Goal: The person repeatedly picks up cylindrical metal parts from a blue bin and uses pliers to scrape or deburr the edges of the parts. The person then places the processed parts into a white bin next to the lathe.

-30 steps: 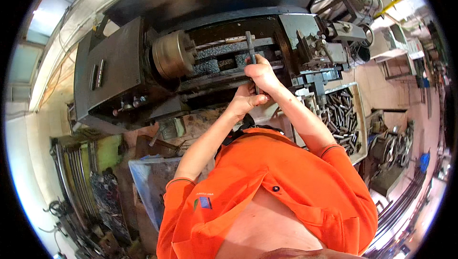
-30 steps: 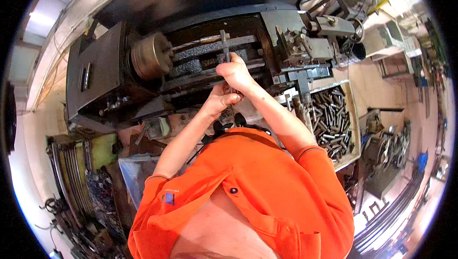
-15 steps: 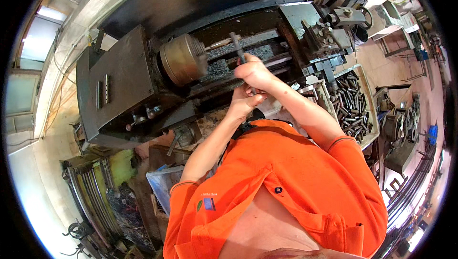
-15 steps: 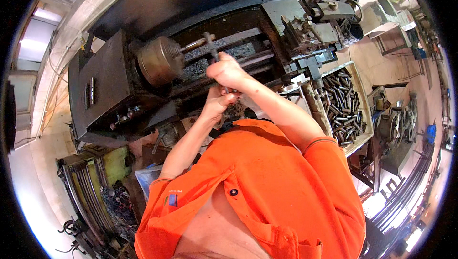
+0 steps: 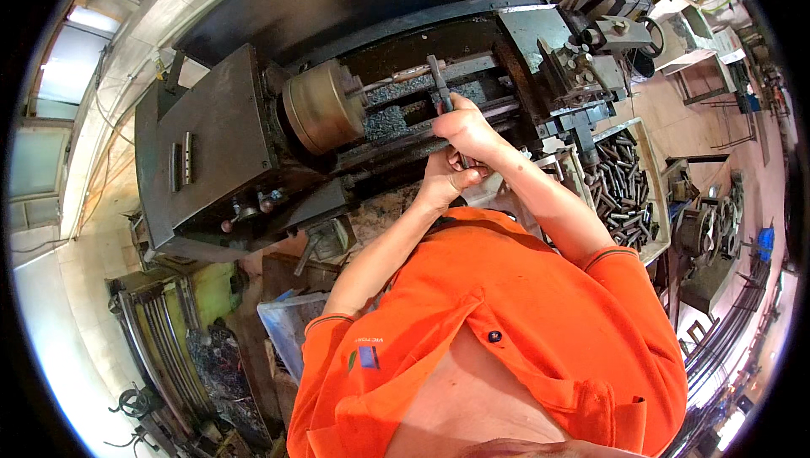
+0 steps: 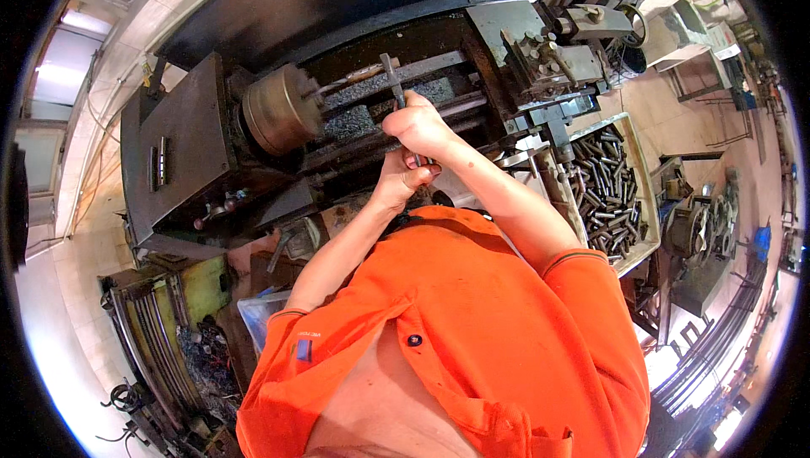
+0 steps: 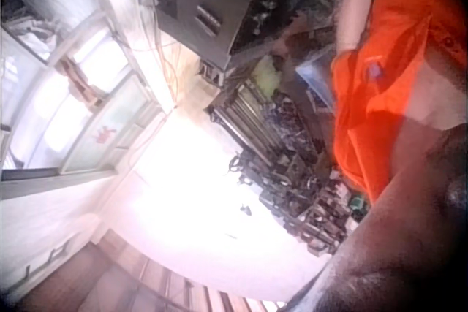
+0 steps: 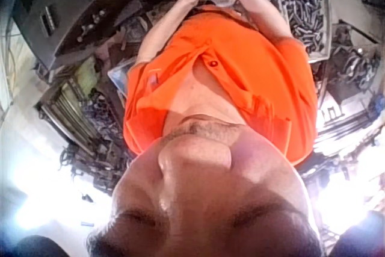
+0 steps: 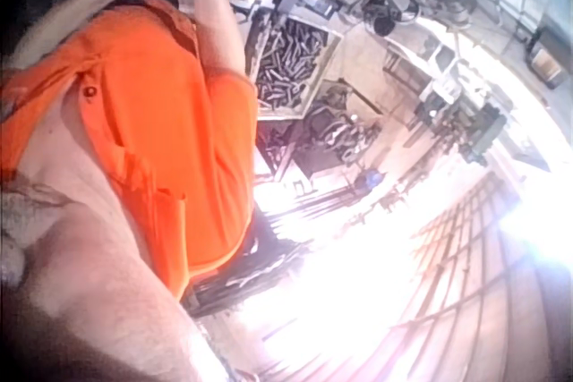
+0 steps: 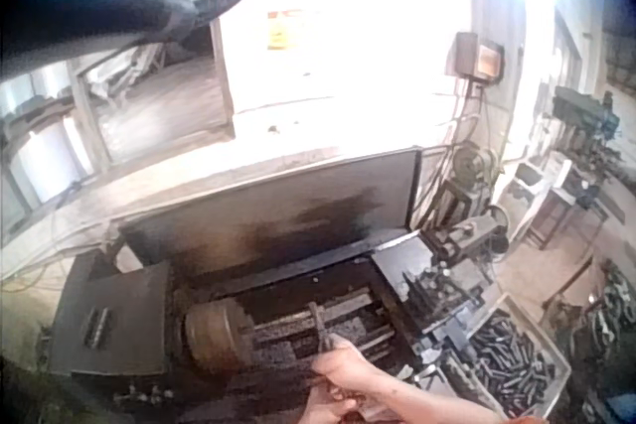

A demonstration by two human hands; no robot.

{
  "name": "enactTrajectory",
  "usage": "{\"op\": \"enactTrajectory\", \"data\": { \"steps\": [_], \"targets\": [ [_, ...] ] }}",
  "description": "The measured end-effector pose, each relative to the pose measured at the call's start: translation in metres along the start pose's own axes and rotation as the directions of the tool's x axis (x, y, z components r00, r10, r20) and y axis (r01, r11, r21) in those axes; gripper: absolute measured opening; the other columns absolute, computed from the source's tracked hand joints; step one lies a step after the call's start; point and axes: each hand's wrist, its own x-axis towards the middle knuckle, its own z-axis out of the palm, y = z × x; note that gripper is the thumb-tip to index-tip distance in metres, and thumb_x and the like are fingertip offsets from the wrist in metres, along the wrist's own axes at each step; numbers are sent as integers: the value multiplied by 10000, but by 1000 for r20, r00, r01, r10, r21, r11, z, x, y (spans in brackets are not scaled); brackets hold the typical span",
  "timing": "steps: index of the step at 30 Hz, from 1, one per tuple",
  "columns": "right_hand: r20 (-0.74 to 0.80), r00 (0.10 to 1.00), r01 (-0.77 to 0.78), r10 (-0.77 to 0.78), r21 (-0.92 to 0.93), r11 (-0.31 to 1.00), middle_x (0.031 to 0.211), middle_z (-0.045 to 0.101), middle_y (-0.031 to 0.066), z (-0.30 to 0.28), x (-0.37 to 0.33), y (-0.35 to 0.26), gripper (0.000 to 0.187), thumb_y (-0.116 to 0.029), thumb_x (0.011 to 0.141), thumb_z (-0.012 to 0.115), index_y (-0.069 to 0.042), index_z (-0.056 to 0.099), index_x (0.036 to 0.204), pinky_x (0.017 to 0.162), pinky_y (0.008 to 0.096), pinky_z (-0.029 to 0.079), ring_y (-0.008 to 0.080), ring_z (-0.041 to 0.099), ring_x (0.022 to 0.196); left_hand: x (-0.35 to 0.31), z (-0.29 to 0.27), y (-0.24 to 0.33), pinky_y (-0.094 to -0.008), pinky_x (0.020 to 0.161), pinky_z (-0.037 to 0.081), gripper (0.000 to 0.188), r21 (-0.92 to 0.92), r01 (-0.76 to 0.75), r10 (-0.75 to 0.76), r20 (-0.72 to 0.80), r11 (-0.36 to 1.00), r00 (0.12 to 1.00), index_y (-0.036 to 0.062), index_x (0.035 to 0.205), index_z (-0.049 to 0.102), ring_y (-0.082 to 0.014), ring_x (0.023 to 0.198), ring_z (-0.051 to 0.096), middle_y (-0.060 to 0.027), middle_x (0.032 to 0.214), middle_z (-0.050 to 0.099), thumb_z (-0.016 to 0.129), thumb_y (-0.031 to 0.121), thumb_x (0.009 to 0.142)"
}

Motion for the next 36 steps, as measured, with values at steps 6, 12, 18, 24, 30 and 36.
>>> {"op": "enactTrajectory", "data": {
  "steps": [6, 12, 18, 24, 30, 36],
  "targets": [
    [42, 997, 68, -65, -58, 996, 648, 461, 67, 20, 11, 10, 217, -104, 660, 534, -13, 451, 838, 496, 306, 397, 141, 470, 583, -2, -26, -12, -222, 615, 462, 312, -63, -41, 44, 49, 997, 998, 9, 822, 538, -70, 687, 520, 19, 744, 517, 760, 84, 616],
    [63, 995, -87, 81, 85, 993, 640, 447, 45, -1, -1, -3, 166, -94, 670, 513, -33, 448, 809, 461, 290, 375, 132, 456, 557, 7, -13, -25, -248, 677, 485, 359, -164, -18, 33, 89, 986, 995, -4, 826, 538, -103, 752, 557, -8, 794, 549, 792, 149, 623],
    [41, 999, -20, 23, -69, 997, 680, 487, 95, 11, 4, -6, 202, -101, 670, 526, -12, 461, 839, 537, 317, 407, 177, 476, 604, -3, -15, 2, -266, 684, 500, 229, -27, -7, 8, 14, 1000, 1000, -31, 821, 561, -121, 755, 578, -35, 807, 568, 680, -34, 625],
    [-22, 999, 48, -48, 11, 999, 646, 456, 57, 2, 10, 18, 197, -81, 679, 519, -26, 450, 854, 408, 293, 381, 137, 460, 487, 1, 2, -2, -223, 495, 403, 271, -125, -42, 46, 33, 991, 998, 12, 721, 520, -77, 546, 491, 22, 621, 495, 736, 121, 599],
    [39, 999, 32, -31, -29, 999, 658, 478, 61, 18, 8, 2, 195, -96, 660, 527, -17, 473, 830, 526, 295, 390, 155, 460, 594, -3, -12, -1, -226, 537, 447, 309, -60, -58, 57, -9, 997, 998, 16, 741, 531, -86, 596, 531, 1, 661, 526, 760, 161, 593],
    [-33, 997, 64, -64, 8, 998, 633, 436, 31, 7, 6, 12, 161, -94, 648, 538, -21, 456, 765, 501, 294, 367, 124, 403, 581, -1, -3, -3, -220, 538, 437, 267, -94, -45, 46, 9, 995, 999, 22, 715, 507, -87, 594, 529, 1, 631, 504, 733, 117, 607]
  ]
}}
